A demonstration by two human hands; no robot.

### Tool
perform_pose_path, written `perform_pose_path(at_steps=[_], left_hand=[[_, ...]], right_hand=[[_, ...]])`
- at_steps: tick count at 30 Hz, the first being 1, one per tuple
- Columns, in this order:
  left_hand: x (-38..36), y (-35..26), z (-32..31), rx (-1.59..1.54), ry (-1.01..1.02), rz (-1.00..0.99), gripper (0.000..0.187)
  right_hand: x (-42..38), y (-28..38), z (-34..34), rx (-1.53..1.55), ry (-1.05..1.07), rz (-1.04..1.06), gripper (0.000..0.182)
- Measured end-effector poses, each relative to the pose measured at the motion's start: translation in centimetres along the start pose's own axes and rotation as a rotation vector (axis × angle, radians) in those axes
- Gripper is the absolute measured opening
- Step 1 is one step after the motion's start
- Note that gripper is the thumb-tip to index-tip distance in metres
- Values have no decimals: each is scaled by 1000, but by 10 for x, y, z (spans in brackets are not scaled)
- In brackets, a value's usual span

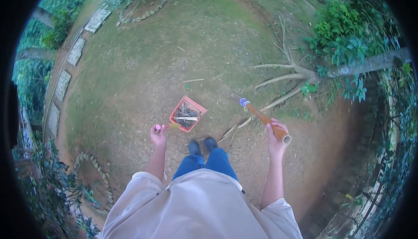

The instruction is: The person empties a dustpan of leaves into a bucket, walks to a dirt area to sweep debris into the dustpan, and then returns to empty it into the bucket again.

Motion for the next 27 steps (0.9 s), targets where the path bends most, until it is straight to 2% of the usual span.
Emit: perform_pose_path(at_steps=[4, 5, 8, 11, 14, 23, 27], left_hand=[[0, -12, -47, 72, 125, -8, 35], [-3, -20, -63, -33, 151, 23, 35], [-3, -16, -95, 68, 262, -69, 36], [-8, -4, -128, -62, 357, -7, 38], [-19, 3, -159, 16, 413, -88, 39], [-57, 50, -243, 19, 512, -3, 39], [-91, 32, -275, 133, 547, -25, 38]], right_hand=[[-22, -10, 32, -95, -151, -68, 14], [-21, -11, 39, -117, -186, -71, 14], [-30, -20, 60, -150, -295, -93, 13], [-34, -31, 83, -151, -357, -123, 13], [-32, -43, 104, -139, -395, -172, 13], [2, -85, 156, -137, -388, -187, 13], [21, -94, 171, -123, -391, -207, 13]])
Point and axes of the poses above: each hand's wrist, its own x-axis towards the middle knuckle, its own z-axis out of the back of the hand, y = z × x, the point moved 2 cm from there along x, towards the middle knuckle, and after that the axes turned 3 degrees about -x, right-handed, at the moved point
